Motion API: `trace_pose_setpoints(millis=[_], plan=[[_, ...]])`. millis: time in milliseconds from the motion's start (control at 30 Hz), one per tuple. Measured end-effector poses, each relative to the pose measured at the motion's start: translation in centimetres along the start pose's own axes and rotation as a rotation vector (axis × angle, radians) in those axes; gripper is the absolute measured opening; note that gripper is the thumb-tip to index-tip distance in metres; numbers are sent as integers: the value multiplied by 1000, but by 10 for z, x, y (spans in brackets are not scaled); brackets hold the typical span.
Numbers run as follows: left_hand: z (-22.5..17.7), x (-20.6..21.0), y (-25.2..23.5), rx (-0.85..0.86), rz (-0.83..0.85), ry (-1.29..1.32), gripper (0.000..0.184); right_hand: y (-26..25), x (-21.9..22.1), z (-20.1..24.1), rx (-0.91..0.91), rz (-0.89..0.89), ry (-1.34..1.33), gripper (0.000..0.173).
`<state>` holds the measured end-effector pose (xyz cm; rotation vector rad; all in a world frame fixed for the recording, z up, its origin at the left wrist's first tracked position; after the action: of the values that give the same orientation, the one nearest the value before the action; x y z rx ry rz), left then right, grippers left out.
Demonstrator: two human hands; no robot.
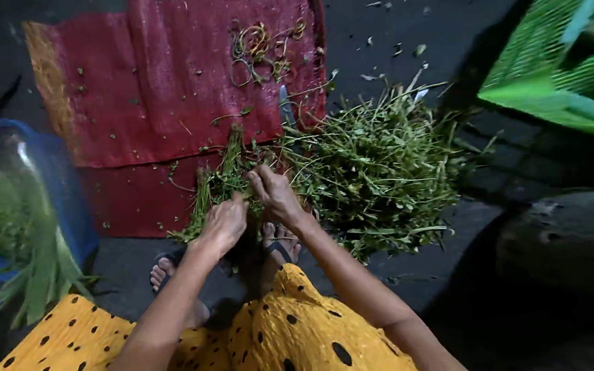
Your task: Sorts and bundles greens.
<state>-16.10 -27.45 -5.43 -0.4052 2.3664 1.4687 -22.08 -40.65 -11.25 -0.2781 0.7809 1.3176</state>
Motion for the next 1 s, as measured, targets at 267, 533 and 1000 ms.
trace_pose_setpoints(millis=[267,533,1000], plan=[[22,-34,-8,0,6,1097,28,-51,-43,-80,181,-235,526,44],[25,-37,3,198,208,1301,26,62,-86,-91,560,122,738,32],[3,-25,12,265,130,513,29,8,-11,53,-126,162,-180,46]])
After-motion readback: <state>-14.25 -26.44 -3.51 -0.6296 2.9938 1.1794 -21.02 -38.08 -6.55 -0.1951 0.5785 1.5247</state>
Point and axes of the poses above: each hand's wrist, its own y-axis away from the middle knuckle, its own x-axis out of the palm, z = x × y, the point moved 2 cm from there along -y, towards the middle knuckle, and after that the axes turned 13 degrees about y, right-handed, at the moved point
